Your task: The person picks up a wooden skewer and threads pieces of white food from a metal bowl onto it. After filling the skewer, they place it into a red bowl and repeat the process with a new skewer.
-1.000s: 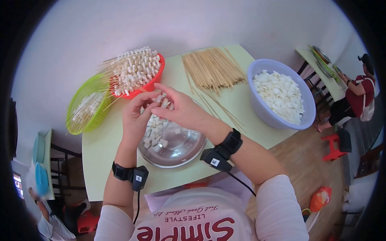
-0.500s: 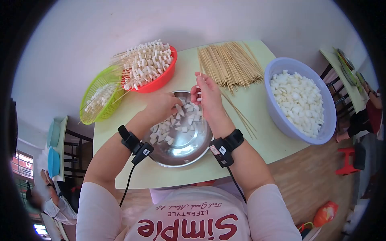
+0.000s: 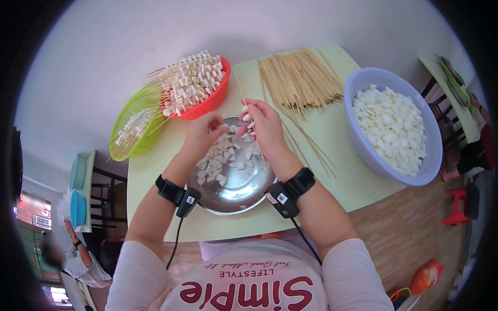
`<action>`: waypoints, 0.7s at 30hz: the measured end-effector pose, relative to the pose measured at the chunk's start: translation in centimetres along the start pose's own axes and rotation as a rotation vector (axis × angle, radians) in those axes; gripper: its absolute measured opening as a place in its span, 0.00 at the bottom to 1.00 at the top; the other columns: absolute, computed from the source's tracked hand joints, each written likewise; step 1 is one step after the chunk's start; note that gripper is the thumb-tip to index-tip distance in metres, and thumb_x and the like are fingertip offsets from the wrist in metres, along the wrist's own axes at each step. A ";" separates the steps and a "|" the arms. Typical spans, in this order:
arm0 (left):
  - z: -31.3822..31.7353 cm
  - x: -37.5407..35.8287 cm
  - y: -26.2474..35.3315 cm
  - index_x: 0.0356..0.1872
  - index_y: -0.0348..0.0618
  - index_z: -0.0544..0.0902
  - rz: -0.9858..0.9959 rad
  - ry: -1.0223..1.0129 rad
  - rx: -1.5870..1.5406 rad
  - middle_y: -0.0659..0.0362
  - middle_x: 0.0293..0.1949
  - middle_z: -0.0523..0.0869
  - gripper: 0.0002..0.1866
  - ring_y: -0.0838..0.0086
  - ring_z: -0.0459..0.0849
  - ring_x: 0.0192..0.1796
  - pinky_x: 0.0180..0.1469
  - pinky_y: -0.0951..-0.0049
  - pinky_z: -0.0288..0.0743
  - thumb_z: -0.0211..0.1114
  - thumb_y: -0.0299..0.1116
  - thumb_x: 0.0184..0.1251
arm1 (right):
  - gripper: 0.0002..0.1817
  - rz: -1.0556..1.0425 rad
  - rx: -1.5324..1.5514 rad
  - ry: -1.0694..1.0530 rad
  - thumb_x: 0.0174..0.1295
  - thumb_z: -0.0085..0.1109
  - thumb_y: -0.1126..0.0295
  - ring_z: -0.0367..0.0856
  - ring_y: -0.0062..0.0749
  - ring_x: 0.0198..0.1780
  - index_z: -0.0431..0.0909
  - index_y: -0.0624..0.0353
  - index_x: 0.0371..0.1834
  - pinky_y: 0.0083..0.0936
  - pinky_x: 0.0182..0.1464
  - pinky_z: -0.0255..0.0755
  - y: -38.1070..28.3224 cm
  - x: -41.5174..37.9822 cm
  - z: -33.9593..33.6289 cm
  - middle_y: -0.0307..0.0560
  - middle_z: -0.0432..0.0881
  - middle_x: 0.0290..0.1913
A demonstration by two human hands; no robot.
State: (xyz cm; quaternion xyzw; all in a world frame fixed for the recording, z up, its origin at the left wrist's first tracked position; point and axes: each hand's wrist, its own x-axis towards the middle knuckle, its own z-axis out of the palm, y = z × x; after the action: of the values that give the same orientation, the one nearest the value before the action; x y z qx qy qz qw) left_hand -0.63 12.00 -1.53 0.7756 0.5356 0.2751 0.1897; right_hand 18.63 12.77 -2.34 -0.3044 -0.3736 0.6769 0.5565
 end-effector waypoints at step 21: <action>-0.6 -4.7 -2.5 0.44 0.30 0.80 -0.263 0.778 -0.799 0.57 0.36 0.85 0.09 0.78 0.82 0.36 0.43 0.79 0.75 0.63 0.24 0.66 | 0.20 -0.364 -0.937 -0.504 0.61 0.57 0.74 0.72 0.23 0.25 0.78 0.55 0.58 0.20 0.30 0.69 1.0 -3.2 2.9 0.45 0.79 0.29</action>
State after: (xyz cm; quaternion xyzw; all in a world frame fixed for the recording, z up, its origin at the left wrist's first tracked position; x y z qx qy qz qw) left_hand -4.13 8.44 -3.54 0.4122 0.5125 0.6953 0.2899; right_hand 16.35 9.02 -1.71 -0.2784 -0.8022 0.3834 0.3632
